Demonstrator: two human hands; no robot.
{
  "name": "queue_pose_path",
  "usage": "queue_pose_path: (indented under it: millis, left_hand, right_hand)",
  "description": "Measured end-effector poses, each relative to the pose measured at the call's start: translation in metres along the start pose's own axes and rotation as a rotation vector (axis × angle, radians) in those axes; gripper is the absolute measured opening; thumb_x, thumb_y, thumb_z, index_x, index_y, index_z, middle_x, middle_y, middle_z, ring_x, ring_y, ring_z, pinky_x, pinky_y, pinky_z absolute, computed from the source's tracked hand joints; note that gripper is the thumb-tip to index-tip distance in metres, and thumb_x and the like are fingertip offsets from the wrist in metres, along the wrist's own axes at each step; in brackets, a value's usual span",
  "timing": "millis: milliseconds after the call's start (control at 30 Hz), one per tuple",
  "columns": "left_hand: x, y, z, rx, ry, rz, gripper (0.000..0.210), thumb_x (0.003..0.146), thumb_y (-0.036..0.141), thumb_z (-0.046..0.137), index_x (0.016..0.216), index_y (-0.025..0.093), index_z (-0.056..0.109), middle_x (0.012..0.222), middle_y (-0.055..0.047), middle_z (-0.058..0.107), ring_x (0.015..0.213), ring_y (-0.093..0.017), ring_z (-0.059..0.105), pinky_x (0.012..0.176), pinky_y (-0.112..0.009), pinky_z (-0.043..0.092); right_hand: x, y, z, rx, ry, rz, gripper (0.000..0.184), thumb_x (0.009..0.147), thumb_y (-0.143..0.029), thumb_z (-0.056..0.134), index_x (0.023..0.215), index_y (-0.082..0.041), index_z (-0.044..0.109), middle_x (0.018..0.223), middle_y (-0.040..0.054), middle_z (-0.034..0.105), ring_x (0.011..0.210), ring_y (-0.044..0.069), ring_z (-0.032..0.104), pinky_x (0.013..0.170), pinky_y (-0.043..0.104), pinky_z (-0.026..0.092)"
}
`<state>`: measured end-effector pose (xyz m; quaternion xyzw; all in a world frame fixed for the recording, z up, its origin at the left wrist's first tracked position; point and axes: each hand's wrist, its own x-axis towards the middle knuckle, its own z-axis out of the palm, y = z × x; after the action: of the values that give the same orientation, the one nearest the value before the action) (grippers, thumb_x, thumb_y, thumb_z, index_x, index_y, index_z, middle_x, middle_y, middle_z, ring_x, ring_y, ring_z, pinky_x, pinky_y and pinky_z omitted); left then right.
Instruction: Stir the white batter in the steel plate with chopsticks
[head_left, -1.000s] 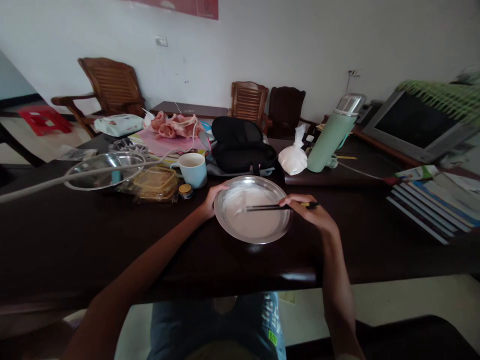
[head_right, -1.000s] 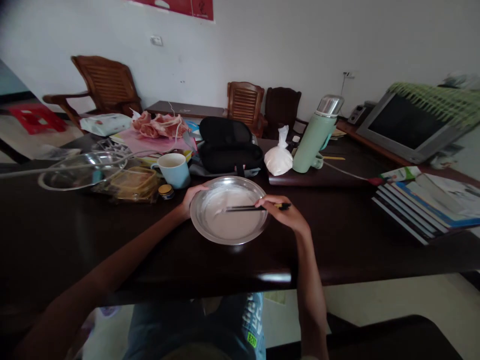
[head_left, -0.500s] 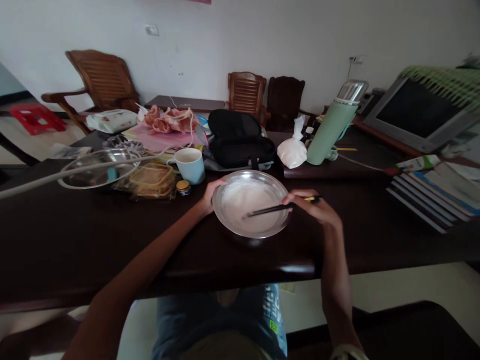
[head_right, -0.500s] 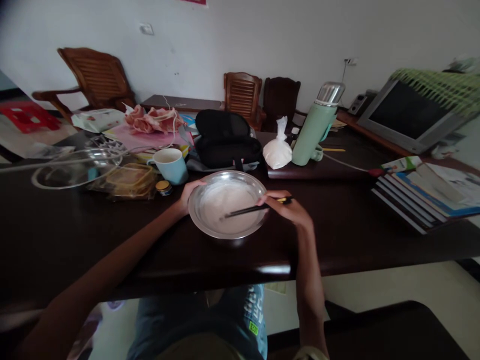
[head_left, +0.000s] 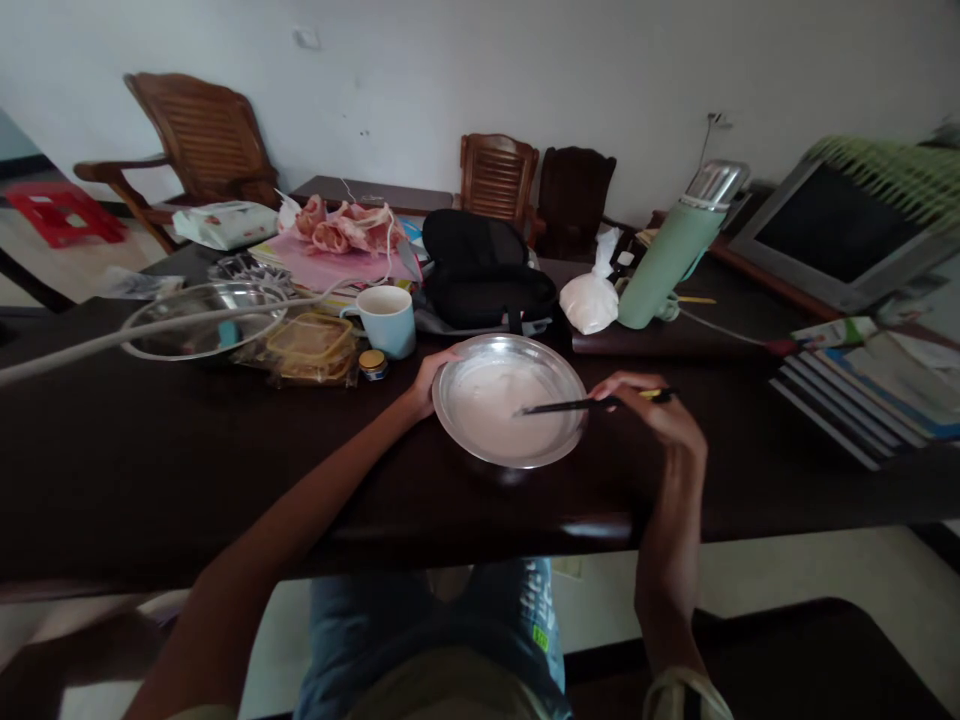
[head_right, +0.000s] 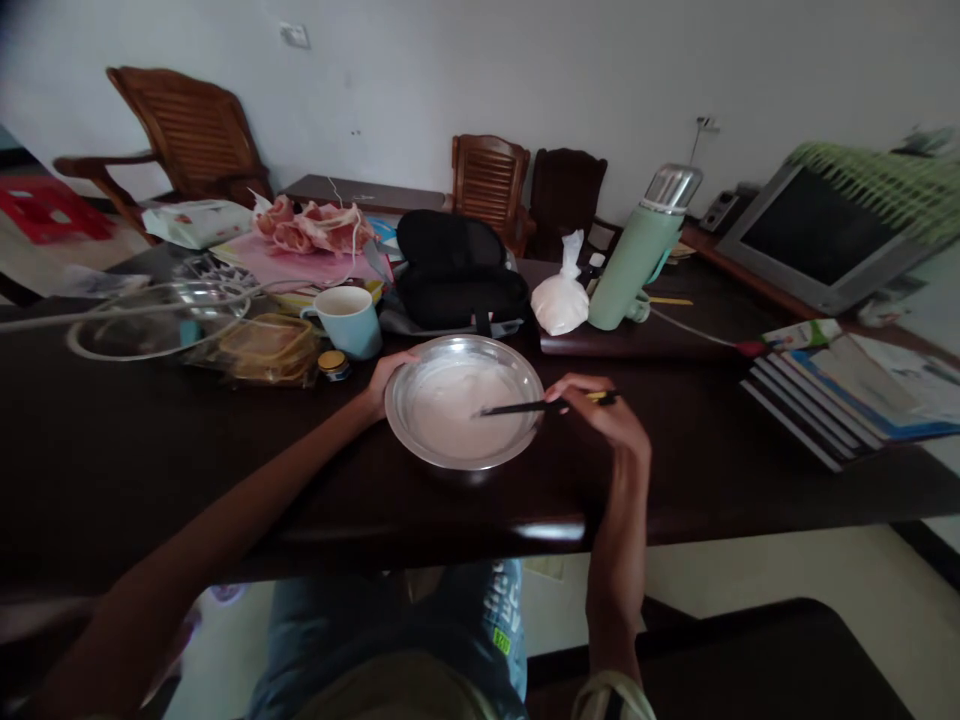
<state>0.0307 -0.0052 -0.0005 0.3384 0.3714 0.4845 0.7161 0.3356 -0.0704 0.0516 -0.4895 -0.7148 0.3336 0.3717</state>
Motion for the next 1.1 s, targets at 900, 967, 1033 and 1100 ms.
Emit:
queue_pose_path:
  millis: [900, 967, 1033, 1100]
  left_hand:
    - [0.004, -0.003, -0.001, -0.013, -0.011, -0.01, 0.032, 0.071, 0.022, 0.057, 0.1, 0.018, 0.072, 0.07, -0.003, 0.07, 0.065, -0.02, 0.064, 0.063, -0.029, 0.05]
    - [0.004, -0.003, -0.002, -0.013, -0.033, 0.004, 0.03, 0.07, 0.023, 0.06, 0.098, 0.019, 0.071, 0.069, -0.003, 0.07, 0.065, -0.021, 0.064, 0.063, -0.029, 0.051]
    - [0.004, -0.002, -0.002, -0.006, -0.039, -0.001, 0.028, 0.071, 0.024, 0.06, 0.096, 0.019, 0.071, 0.066, -0.003, 0.069, 0.062, -0.021, 0.063, 0.062, -0.03, 0.051]
    - [0.003, -0.002, -0.003, -0.007, -0.023, -0.019, 0.025, 0.071, 0.023, 0.059, 0.092, 0.017, 0.071, 0.061, -0.003, 0.067, 0.059, -0.021, 0.062, 0.061, -0.03, 0.05]
  right_hand:
    - [-0.005, -0.007, 0.002, -0.027, -0.077, 0.006, 0.03, 0.087, -0.046, 0.058, 0.078, -0.023, 0.075, 0.087, 0.0047, 0.076, 0.089, 0.026, 0.069, 0.081, 0.036, 0.053]
    - [-0.004, -0.007, 0.002, -0.058, -0.041, -0.034, 0.029, 0.087, -0.045, 0.057, 0.08, -0.023, 0.075, 0.089, 0.0037, 0.076, 0.093, 0.026, 0.069, 0.086, 0.037, 0.051]
    - [-0.005, -0.006, 0.0, -0.079, 0.098, -0.031, 0.029, 0.088, -0.044, 0.057, 0.079, -0.022, 0.074, 0.087, 0.0031, 0.075, 0.088, 0.024, 0.069, 0.082, 0.035, 0.052]
    - [-0.007, -0.004, -0.004, -0.065, 0.119, -0.01, 0.029, 0.087, -0.043, 0.058, 0.076, -0.022, 0.074, 0.084, 0.0033, 0.075, 0.082, 0.023, 0.069, 0.075, 0.033, 0.053]
